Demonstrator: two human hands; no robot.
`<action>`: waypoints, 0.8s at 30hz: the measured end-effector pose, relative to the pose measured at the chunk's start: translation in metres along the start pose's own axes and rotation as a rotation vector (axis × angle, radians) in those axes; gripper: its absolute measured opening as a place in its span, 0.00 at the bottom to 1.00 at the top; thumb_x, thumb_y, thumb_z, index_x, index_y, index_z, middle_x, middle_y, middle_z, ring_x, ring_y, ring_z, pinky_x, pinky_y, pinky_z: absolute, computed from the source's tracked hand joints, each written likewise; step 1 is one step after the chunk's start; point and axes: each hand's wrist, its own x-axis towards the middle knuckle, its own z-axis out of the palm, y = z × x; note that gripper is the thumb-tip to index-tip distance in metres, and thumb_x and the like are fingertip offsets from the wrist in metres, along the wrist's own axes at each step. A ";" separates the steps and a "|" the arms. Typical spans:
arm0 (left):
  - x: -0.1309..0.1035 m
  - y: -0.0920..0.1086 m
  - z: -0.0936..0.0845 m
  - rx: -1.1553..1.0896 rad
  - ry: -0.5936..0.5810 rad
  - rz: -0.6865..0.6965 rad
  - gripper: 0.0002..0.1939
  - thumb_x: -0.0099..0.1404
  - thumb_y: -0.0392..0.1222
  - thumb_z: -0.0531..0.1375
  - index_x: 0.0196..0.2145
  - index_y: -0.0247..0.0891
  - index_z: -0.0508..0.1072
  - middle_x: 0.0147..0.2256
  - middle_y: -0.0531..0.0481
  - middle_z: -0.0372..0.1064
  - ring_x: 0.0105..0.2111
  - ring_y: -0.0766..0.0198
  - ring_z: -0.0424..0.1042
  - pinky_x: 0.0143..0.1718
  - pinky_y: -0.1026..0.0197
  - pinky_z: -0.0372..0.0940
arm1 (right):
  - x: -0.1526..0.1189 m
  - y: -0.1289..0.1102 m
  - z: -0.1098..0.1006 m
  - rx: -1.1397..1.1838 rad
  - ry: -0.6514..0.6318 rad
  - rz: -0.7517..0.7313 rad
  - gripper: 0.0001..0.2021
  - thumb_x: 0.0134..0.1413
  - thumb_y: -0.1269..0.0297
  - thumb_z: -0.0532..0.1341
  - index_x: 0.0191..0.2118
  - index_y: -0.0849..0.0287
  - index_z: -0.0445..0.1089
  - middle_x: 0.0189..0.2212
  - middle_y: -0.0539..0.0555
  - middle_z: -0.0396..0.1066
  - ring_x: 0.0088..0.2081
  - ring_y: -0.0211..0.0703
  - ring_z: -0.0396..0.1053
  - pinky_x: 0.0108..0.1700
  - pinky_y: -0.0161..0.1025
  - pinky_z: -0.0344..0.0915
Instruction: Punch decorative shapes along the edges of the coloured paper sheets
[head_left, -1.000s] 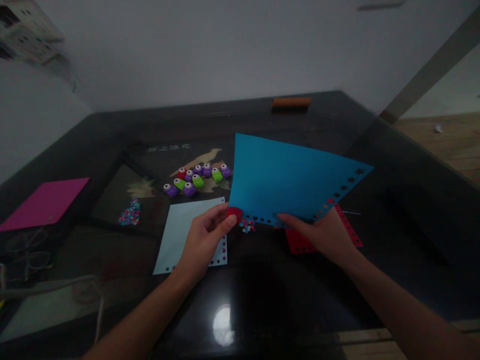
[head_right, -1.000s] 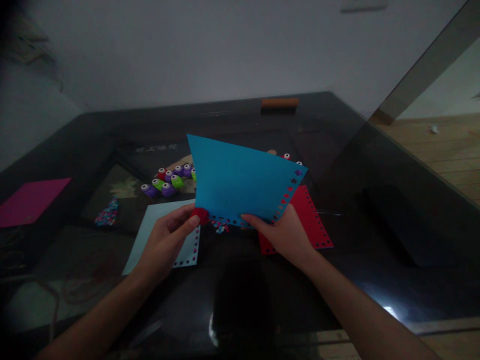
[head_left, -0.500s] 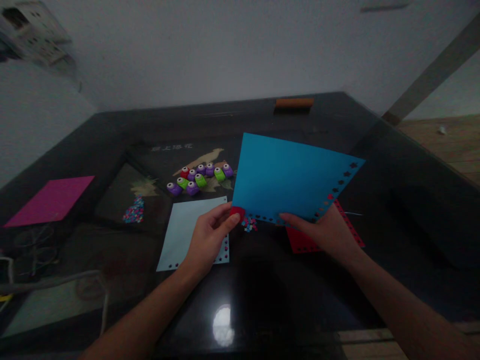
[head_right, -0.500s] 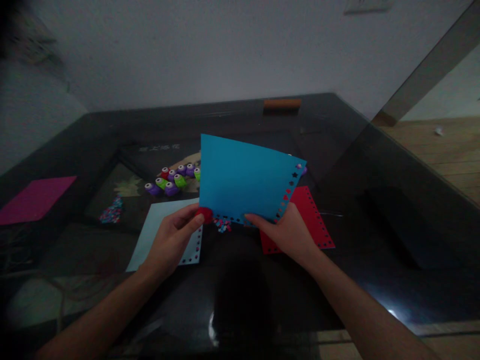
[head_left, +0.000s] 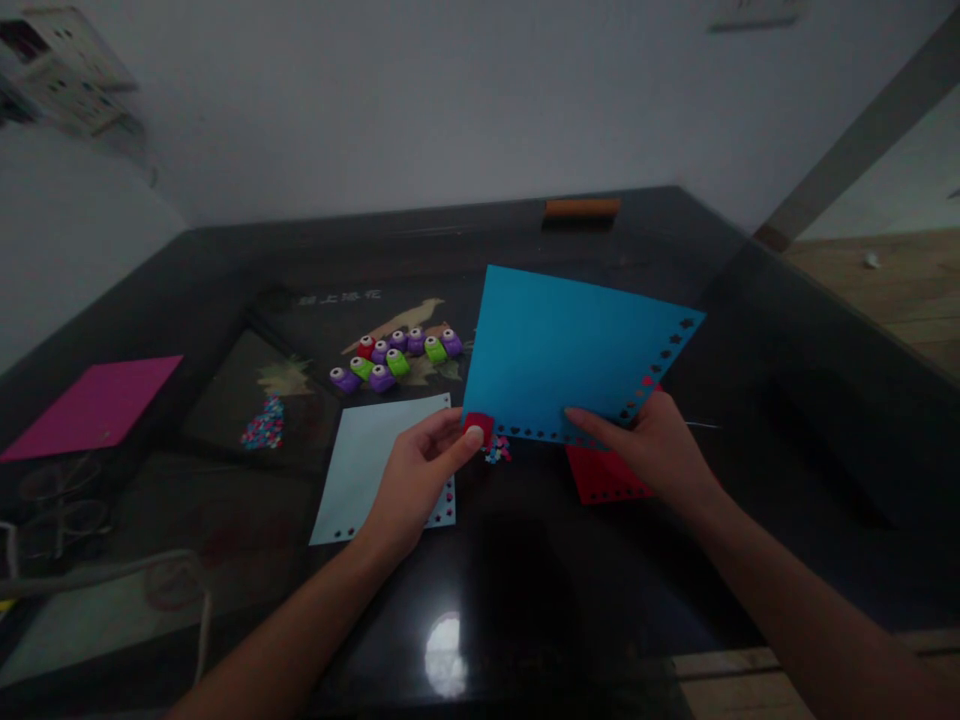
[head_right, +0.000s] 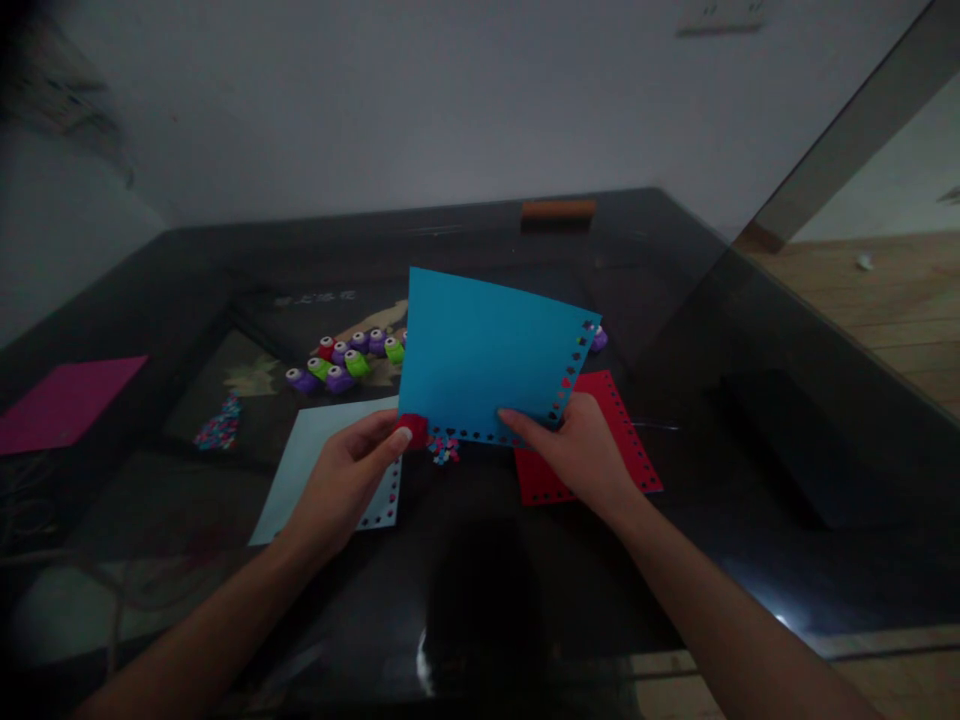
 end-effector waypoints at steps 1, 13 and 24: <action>0.000 0.000 0.000 0.000 -0.001 -0.008 0.15 0.56 0.45 0.65 0.40 0.36 0.75 0.39 0.47 0.77 0.40 0.59 0.74 0.47 0.58 0.65 | 0.000 0.000 0.000 0.003 0.000 0.008 0.09 0.47 0.60 0.64 0.31 0.61 0.74 0.31 0.56 0.77 0.31 0.48 0.74 0.36 0.45 0.71; 0.000 0.005 0.002 0.049 0.017 -0.026 0.18 0.53 0.46 0.66 0.40 0.34 0.73 0.41 0.44 0.76 0.42 0.56 0.74 0.48 0.54 0.66 | 0.000 -0.003 -0.001 0.028 0.029 0.048 0.09 0.47 0.61 0.64 0.33 0.61 0.74 0.34 0.57 0.78 0.33 0.47 0.75 0.37 0.44 0.71; 0.001 0.011 -0.003 0.219 -0.030 -0.065 0.20 0.54 0.49 0.65 0.42 0.34 0.73 0.35 0.44 0.76 0.36 0.56 0.75 0.39 0.57 0.68 | 0.003 0.000 -0.006 0.015 0.108 0.052 0.12 0.47 0.60 0.65 0.37 0.61 0.74 0.40 0.58 0.76 0.39 0.52 0.74 0.43 0.49 0.70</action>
